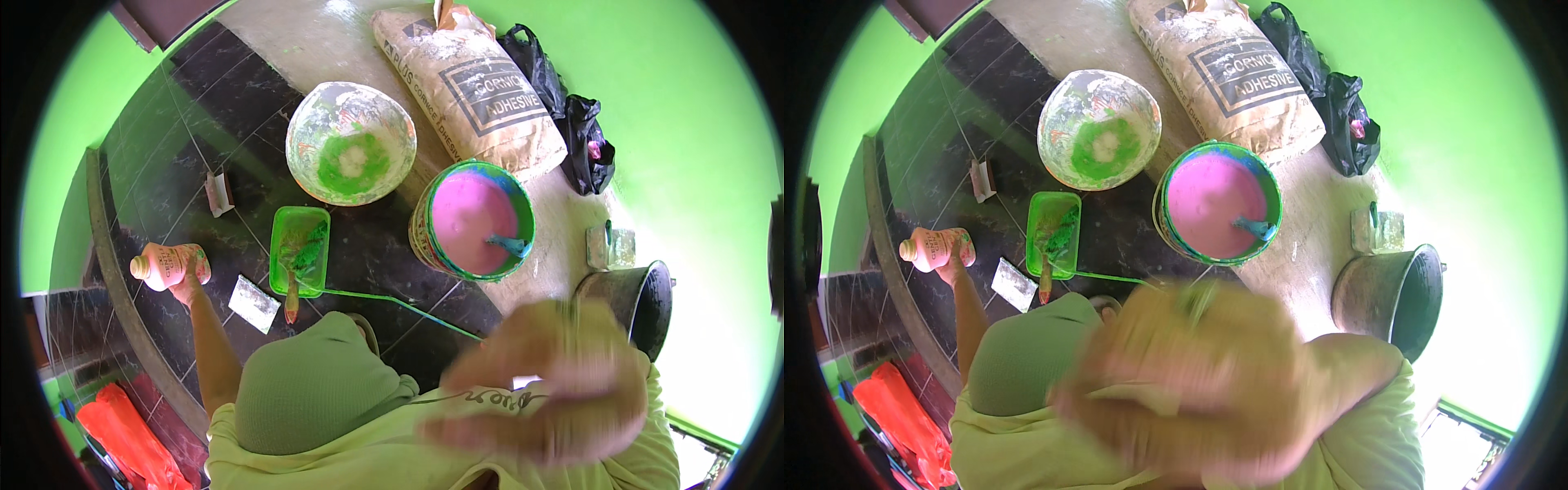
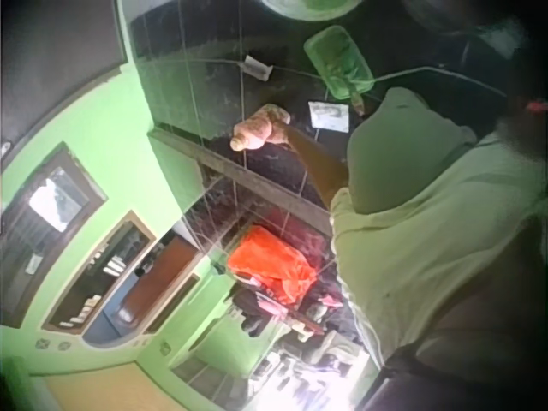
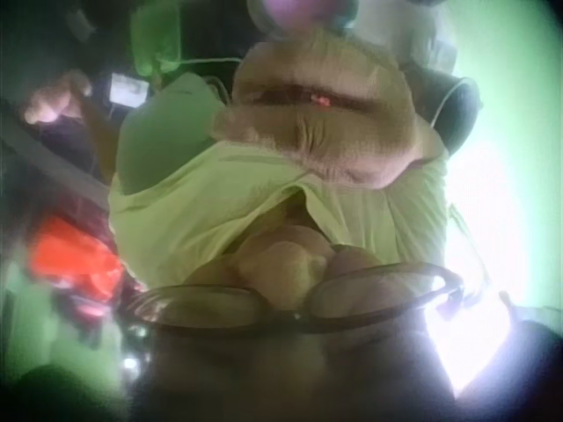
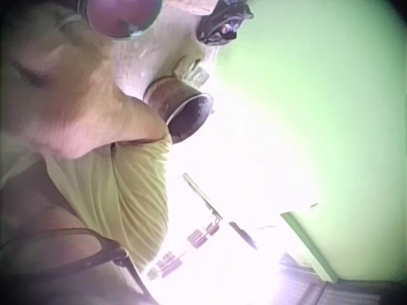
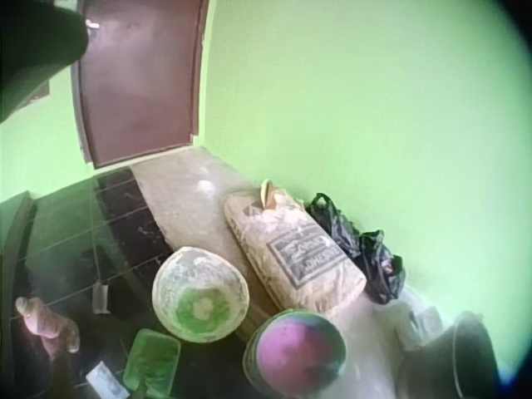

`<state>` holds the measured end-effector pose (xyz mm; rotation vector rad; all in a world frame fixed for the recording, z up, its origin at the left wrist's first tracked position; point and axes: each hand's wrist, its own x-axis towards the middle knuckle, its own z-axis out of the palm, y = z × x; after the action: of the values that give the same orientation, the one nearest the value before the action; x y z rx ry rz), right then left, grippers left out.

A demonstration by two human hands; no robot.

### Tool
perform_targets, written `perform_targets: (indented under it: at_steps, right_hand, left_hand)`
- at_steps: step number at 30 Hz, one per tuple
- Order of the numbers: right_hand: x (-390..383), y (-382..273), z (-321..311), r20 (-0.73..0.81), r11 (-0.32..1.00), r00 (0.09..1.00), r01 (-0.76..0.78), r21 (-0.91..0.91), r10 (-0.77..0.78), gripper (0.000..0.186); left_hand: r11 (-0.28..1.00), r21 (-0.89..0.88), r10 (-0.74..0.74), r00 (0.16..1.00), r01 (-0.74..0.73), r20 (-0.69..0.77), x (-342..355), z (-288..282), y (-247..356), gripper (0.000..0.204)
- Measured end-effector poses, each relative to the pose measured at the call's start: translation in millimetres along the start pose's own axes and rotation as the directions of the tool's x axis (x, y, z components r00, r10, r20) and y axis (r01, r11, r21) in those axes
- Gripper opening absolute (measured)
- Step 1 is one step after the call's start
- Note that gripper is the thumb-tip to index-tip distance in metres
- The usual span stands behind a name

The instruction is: The person sits on the floor and mixes a pink liquid in a bucket using a stick. They add a liquid from a pink bottle into the bucket and continue stirring. The person then picks up a green dustpan and brush, walks to another room, and places them on the floor.

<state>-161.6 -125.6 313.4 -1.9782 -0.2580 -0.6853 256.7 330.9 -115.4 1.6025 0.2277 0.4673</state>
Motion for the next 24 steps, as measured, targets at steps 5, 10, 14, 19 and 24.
perform_targets:
  at_steps: [5, 10, 14, 19, 24]
  right_hand:
    - [-19, 72, -54, -0.064, 0.663, 0.873, -0.413, -0.624, 0.483, 0.021]
    - [-42, 76, -77, -0.114, 0.65, 0.782, -0.581, -0.49, 0.613, 0.019]
    - [-21, 72, -70, -0.06, 0.72, 0.848, -0.483, -0.499, 0.527, 0.016]
    - [36, 70, -31, 0.048, 0.82, 0.939, -0.272, -0.504, 0.341, 0.023]
    - [84, 65, -1, 0.06, 0.595, 0.964, -0.111, -0.796, 0.26, 0.038]
  left_hand:
    - [0.869, 0.49, -0.013, 0.994, 0.063, -0.104, -22, 10, 43, 0.076]
    - [0.957, 0.158, 0.23, 0.968, -0.243, 0.1, -26, 14, 106, 0.073]
    - [0.934, -0.042, 0.353, 0.895, -0.355, 0.271, -62, 52, 192, 0.066]
    - [0.942, -0.135, 0.319, 0.701, -0.306, 0.638, -165, 127, 293, 0.06]
    - [0.929, -0.162, 0.323, 0.518, -0.332, 0.792, -260, 192, 334, 0.06]
